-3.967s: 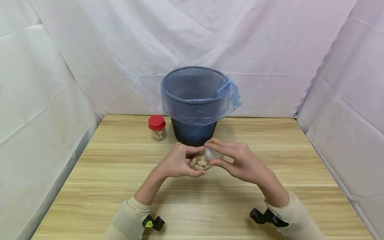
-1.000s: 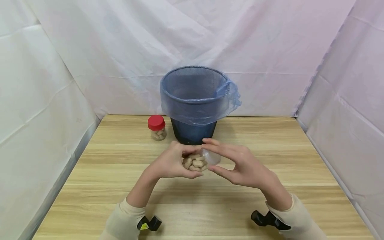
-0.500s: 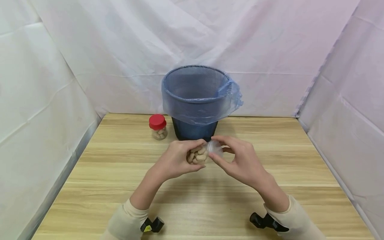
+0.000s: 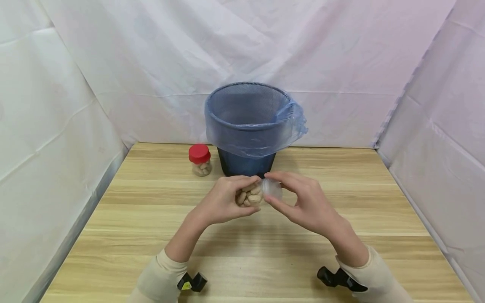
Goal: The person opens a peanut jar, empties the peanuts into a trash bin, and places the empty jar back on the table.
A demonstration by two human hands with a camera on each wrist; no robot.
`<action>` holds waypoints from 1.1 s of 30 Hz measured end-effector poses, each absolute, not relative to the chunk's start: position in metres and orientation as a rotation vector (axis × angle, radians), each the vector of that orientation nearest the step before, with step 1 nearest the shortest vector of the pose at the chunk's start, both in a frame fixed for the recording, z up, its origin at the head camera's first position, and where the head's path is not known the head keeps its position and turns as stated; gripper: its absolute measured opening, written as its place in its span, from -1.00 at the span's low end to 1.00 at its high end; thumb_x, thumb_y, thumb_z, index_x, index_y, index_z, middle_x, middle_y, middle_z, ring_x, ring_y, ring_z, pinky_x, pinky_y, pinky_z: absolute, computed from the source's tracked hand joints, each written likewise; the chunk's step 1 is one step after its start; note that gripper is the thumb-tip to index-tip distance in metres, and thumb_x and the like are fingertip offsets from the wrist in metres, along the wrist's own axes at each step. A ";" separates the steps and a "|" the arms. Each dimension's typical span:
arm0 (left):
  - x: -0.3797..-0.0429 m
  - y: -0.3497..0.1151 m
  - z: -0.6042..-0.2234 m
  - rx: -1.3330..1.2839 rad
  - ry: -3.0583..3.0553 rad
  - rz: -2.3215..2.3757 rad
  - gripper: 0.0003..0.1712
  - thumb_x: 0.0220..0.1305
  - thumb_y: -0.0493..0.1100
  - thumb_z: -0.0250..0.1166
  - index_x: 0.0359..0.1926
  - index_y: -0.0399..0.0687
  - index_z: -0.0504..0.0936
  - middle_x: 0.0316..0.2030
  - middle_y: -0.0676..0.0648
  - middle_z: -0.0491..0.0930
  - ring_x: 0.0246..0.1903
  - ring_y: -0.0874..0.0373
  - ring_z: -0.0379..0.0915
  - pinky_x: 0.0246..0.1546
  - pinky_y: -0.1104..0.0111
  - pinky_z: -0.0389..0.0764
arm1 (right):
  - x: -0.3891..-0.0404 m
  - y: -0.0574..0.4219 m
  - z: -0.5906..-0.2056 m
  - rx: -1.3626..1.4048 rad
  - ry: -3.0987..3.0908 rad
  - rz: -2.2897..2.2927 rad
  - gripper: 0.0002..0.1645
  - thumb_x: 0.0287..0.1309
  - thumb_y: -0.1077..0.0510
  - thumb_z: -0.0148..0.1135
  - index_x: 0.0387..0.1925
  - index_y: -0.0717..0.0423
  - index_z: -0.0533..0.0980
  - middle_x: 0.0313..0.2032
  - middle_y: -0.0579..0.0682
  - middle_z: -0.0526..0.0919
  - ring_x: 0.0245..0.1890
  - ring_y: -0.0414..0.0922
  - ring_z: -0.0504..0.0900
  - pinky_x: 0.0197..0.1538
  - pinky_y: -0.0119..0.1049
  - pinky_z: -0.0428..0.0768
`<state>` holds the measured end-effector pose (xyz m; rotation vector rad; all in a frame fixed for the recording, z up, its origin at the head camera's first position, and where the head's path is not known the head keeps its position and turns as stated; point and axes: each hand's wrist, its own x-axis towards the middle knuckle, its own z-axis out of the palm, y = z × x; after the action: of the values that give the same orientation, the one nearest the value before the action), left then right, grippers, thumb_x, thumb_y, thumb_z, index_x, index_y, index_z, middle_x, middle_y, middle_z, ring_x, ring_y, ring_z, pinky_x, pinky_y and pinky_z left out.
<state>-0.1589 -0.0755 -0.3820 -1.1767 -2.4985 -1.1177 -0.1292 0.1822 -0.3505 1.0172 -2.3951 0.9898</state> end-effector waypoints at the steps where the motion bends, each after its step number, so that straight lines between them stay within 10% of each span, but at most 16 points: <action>1: -0.159 -0.076 -0.382 -1.185 -2.501 -1.129 -0.23 0.10 -0.08 0.72 0.33 -0.14 0.69 0.09 -0.03 0.79 -0.06 0.22 0.68 0.02 0.35 0.74 | -0.130 0.183 -0.350 1.047 -2.385 0.977 -0.39 0.22 0.13 0.61 0.30 0.03 0.65 0.19 -0.03 0.78 0.17 -0.08 0.78 0.14 -0.20 0.77; 14: -0.161 -0.080 -0.380 -1.200 -2.525 -1.142 -0.25 0.04 -0.05 0.75 0.27 -0.14 0.74 0.07 0.00 0.81 -0.01 0.22 0.72 0.07 0.33 0.74 | -0.133 0.187 -0.351 1.199 -2.366 0.973 -0.25 0.18 0.11 0.62 0.40 0.00 0.58 0.37 -0.03 0.65 0.36 -0.04 0.65 0.40 -0.28 0.59; 33: -0.160 -0.079 -0.378 -1.140 -2.590 -1.046 -0.28 0.05 -0.03 0.74 0.24 -0.08 0.73 -0.03 0.03 0.78 -0.11 0.24 0.64 0.00 0.33 0.72 | -0.130 0.180 -0.354 0.950 -2.492 1.163 -0.49 0.32 0.14 0.53 0.26 0.06 0.65 0.15 -0.02 0.77 0.01 -0.11 0.81 0.01 -0.24 0.82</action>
<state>-0.1598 -0.0790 -0.3779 -1.1404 -2.5900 -1.0462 -0.1300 0.1799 -0.3539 0.9504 -2.4924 1.1633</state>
